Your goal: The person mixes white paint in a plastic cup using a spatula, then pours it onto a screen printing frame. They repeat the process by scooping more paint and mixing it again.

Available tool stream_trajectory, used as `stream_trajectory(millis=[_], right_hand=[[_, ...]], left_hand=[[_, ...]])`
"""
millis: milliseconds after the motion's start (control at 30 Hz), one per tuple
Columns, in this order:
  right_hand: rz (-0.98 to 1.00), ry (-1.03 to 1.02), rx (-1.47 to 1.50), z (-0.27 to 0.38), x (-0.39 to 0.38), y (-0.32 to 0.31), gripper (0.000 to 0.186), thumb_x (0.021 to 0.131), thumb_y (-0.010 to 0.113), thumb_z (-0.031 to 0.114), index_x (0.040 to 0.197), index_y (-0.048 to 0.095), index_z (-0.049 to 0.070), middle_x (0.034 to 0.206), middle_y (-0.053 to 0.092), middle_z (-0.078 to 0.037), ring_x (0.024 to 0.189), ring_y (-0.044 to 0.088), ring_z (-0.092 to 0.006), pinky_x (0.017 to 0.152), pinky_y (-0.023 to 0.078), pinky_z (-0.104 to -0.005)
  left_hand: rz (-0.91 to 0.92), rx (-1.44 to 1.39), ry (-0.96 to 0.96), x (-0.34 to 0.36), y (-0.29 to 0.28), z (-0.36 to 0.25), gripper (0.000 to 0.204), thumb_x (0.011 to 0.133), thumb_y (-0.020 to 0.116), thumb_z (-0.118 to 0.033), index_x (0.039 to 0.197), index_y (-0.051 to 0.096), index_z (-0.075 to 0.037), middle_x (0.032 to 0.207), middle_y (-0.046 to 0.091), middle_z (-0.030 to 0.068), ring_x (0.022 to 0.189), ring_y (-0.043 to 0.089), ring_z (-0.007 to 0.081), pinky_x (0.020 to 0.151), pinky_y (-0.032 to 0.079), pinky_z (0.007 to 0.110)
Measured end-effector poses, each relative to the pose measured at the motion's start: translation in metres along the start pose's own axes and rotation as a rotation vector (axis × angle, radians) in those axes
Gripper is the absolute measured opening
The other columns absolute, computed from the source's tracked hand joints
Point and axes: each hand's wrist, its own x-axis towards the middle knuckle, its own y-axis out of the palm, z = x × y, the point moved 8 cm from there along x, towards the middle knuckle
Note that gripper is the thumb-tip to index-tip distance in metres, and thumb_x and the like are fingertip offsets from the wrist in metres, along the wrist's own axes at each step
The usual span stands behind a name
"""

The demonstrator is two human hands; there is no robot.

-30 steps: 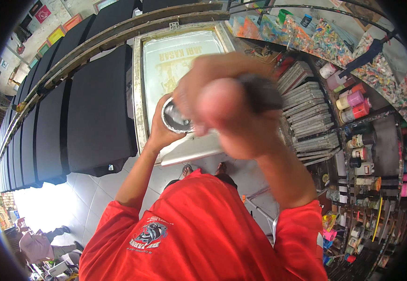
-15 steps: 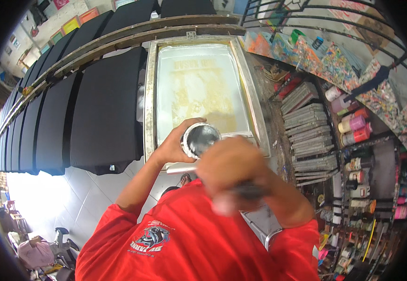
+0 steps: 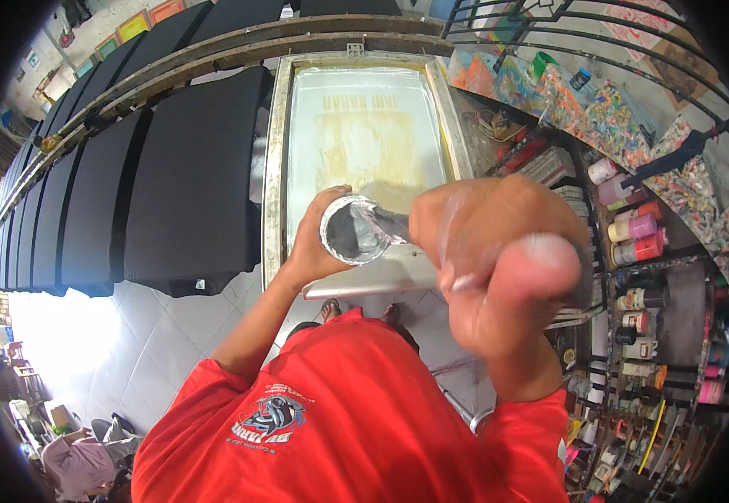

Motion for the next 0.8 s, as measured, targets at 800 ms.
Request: stream_trajectory(millis=[800], right_hand=[[0.008,0.058,0.138,-0.028,-0.011,0.001,0.052,0.098,0.046,0.054,0.067,0.046,0.012,0.051,0.039,0.001,0.042,0.033,-0.0138,0.044,0.028,-0.0295]], left_hand=[[-0.086,0.128,0.11,-0.004,-0.013,0.013,0.097,0.055,0.089,-0.012,0.137,0.038,-0.003,0.136,0.047,0.0188,0.124,0.051,0.0305,0.104,0.042,0.04]])
